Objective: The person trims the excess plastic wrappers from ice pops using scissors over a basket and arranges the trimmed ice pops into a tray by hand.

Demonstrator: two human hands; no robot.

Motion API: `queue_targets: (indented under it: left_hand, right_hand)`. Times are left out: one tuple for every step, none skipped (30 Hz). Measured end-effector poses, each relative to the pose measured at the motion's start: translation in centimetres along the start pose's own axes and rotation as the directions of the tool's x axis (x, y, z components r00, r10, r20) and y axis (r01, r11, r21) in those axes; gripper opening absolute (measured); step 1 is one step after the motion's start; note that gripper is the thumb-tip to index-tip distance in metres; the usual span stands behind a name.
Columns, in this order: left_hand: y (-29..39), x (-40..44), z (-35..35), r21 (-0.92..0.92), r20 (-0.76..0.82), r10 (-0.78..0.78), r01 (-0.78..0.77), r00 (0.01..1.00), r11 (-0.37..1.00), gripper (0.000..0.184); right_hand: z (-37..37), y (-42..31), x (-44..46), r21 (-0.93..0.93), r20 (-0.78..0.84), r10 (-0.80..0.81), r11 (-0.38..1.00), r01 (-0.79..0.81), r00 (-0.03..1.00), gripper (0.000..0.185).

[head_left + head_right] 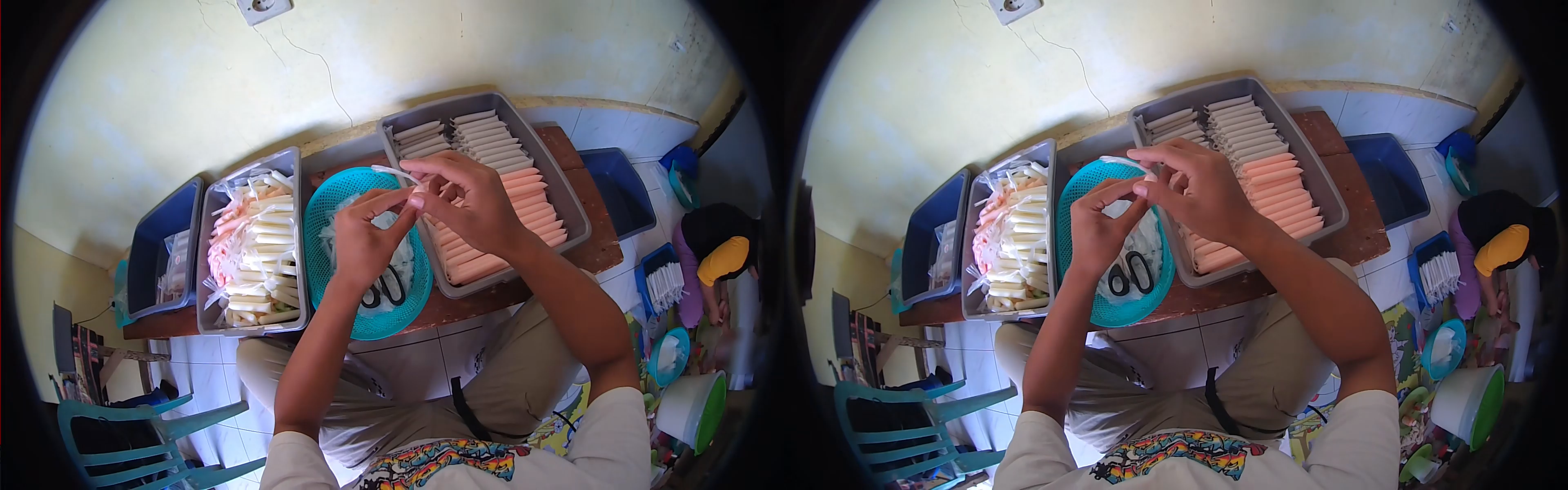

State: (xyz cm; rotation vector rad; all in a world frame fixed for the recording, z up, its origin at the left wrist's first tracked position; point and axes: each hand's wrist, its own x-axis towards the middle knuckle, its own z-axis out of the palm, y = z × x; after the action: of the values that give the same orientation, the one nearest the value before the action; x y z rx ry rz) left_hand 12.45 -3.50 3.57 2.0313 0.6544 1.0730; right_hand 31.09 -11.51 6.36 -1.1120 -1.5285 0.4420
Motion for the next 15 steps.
queue_targets:
  left_hand:
    - [-0.1,-0.2,-0.5,-0.001,-0.003,-0.003,0.003,1.0,1.0,0.028]
    - [-0.2,-0.4,-1.1,0.043,0.003,0.048,-0.048,0.999,0.998,0.029]
    - [-0.4,-0.6,-1.7,0.086,0.013,0.096,-0.097,0.995,0.992,0.031]
    - [-0.4,-0.8,-2.3,0.086,0.01,0.091,-0.091,0.996,0.992,0.031]
    - [-0.4,-1.0,-2.9,0.09,0.011,0.085,-0.086,0.996,0.992,0.032]
    - [-0.4,-1.2,-3.6,0.094,0.01,0.08,-0.081,0.997,0.992,0.033]
    - [-0.3,-1.4,-4.3,0.097,0.001,0.076,-0.076,0.997,0.992,0.033]
    - [-0.1,-1.6,-5.0,0.093,0.029,0.03,-0.033,0.999,0.995,0.034]
    - [-0.2,-1.8,-5.6,0.091,0.057,-0.016,0.011,0.998,0.996,0.035]
    - [-0.5,-2.0,-6.2,0.102,0.063,-0.013,0.007,0.998,0.995,0.036]
    - [-0.9,-2.3,-6.6,0.104,0.054,-0.019,0.013,0.998,0.995,0.036]
    - [-1.4,-2.6,-7.0,0.105,0.054,-0.03,0.024,0.998,0.994,0.036]
    - [-1.8,-2.9,-7.4,0.105,0.054,-0.042,0.036,0.998,0.994,0.037]
    - [-2.0,-3.2,-7.8,0.107,0.044,-0.049,0.044,0.998,0.993,0.037]
    - [-2.0,-3.4,-8.0,0.106,0.046,-0.074,0.068,0.996,0.992,0.036]
  right_hand:
    - [0.6,-0.3,0.0,-0.005,-0.01,0.056,0.998,-0.056,0.998,0.035]
    - [1.1,-0.4,0.1,-0.009,-0.02,0.112,0.994,-0.112,0.994,0.033]
    - [1.6,-0.2,0.2,-0.008,-0.016,0.115,0.993,-0.115,0.993,0.033]
    - [2.1,0.2,0.4,0.01,-0.018,0.119,0.993,-0.119,0.993,0.032]
    - [2.6,0.6,0.5,0.029,-0.019,0.122,0.992,-0.122,0.992,0.032]
    - [3.0,0.9,0.7,0.03,-0.012,0.122,0.992,-0.121,0.993,0.032]
    - [3.4,1.1,0.8,0.1,0.01,0.172,0.98,-0.172,0.985,0.03]
    - [3.8,1.2,1.1,0.167,0.036,0.219,0.961,-0.222,0.975,0.028]
    - [4.1,1.1,1.3,0.168,0.047,0.217,0.96,-0.222,0.975,0.028]
    - [4.4,1.0,1.4,0.213,0.07,0.265,0.938,-0.274,0.962,0.025]
    - [4.7,1.0,1.5,0.256,0.094,0.312,0.91,-0.326,0.945,0.023]
    - [5.0,1.1,1.5,0.257,0.105,0.312,0.909,-0.329,0.944,0.023]
    - [5.4,1.3,1.5,0.28,0.108,0.344,0.89,-0.361,0.933,0.021]
    - [5.7,1.4,1.5,0.302,0.112,0.377,0.869,-0.393,0.92,0.019]
    - [6.1,1.6,1.5,0.3,0.122,0.376,0.868,-0.395,0.919,0.019]
